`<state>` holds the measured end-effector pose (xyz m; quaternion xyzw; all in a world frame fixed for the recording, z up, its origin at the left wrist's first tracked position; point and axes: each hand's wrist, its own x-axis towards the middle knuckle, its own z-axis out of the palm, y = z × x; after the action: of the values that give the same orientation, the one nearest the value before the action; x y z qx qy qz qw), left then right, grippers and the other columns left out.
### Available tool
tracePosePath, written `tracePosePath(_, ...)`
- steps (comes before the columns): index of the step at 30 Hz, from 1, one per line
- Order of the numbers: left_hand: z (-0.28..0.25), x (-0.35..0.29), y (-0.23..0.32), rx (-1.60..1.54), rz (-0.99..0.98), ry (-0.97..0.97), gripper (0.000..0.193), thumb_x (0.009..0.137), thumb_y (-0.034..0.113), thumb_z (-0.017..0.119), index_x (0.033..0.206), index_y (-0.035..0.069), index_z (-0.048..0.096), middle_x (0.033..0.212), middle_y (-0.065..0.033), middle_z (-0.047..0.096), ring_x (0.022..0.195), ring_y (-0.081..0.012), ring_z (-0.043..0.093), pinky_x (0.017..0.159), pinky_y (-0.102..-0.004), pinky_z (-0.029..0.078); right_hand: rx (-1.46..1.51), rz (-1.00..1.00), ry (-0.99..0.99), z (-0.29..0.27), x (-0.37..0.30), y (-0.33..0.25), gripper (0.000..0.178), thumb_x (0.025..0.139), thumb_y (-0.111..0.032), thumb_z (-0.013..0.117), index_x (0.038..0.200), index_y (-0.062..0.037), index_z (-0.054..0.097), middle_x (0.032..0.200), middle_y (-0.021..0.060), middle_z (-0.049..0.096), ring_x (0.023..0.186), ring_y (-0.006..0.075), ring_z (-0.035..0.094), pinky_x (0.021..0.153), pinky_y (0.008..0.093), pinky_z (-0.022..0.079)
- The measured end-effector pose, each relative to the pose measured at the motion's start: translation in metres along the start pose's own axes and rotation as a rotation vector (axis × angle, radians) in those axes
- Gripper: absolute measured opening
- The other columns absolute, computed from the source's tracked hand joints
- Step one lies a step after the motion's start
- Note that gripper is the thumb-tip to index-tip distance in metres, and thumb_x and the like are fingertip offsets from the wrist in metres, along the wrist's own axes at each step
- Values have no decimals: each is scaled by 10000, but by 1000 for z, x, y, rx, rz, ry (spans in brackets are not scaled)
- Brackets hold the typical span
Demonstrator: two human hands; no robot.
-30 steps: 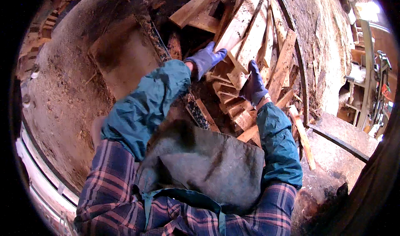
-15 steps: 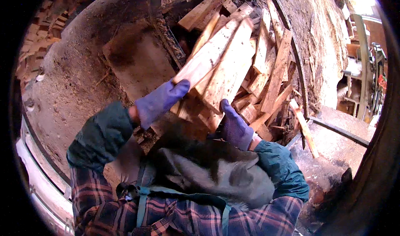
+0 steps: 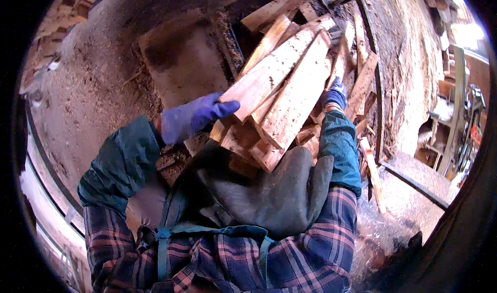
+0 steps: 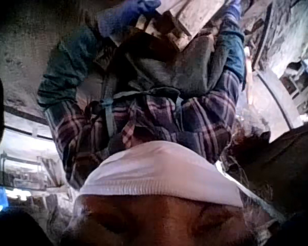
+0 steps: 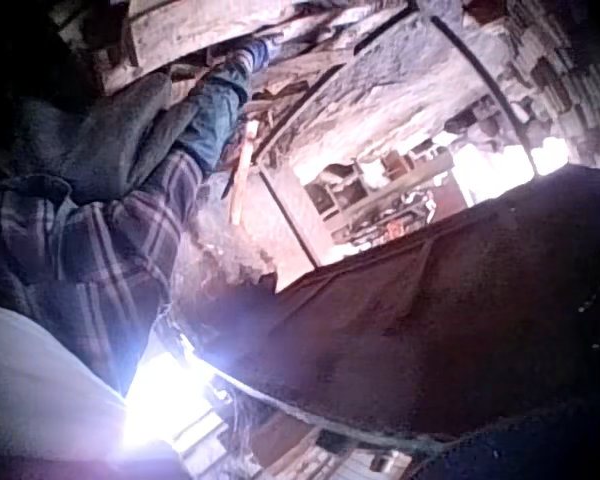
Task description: The person picks up wooden planks from a pile and stacks them onto a metal rack. They repeatedly lift planks, align them, and place them in a growing stack, occasionally adjusting the alignment of the wood.
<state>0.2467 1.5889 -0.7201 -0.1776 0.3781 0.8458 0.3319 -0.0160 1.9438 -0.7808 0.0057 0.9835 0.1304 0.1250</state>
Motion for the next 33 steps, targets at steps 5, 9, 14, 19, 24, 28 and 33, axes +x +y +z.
tracePosePath(5,-10,8,43,-4,-77,52,768,829,750,544,1278,128,580,1107,-21,629,961,-169,579,884,-355,482,66,-7,171,-35,-3,43,513,828,-225,604,1320,-87,553,970,221,699,917,391,681,799,422,529)
tracePosePath(9,-33,30,44,-23,-53,-38,819,834,768,511,1318,107,508,1158,-78,642,1009,-178,630,851,-381,527,314,-109,-120,-137,-76,13,443,862,-299,631,1233,-67,563,956,180,701,815,347,682,723,427,530)
tracePosePath(14,-29,46,34,-124,-73,-44,856,805,762,560,1374,126,499,1176,-88,648,1118,-207,583,952,-386,476,1143,-91,-862,-180,-194,9,761,944,-519,570,1497,-64,312,1493,136,393,1257,265,491,1002,450,440)
tracePosePath(19,-7,42,28,114,309,-31,867,813,704,616,1418,106,448,1241,-109,613,1170,-224,555,1016,-364,441,1670,604,-829,-75,-152,10,894,846,-685,590,1485,-113,339,1495,119,380,1324,345,410,984,533,441)
tracePosePath(24,-2,80,-14,-99,324,156,906,797,466,773,1444,26,315,1315,-139,536,1195,-220,529,1055,-323,393,1870,432,-843,-65,-150,-51,805,863,-658,584,1429,-112,412,1408,114,459,1247,329,478,971,511,467)
tracePosePath(28,28,35,4,-214,323,135,1103,755,316,850,1484,-79,123,1386,-188,466,1248,-243,493,1100,-320,335,1939,354,-849,-74,-159,-62,738,877,-636,580,1384,-112,471,1339,111,523,1185,315,533,961,493,488)
tracePosePath(33,27,16,-3,-389,267,57,1137,775,140,827,1521,77,-29,1310,-185,520,1195,-300,549,999,-445,479,1989,331,-857,-85,-190,-62,661,894,-609,575,1328,-112,544,1252,107,603,1108,299,601,948,471,514)
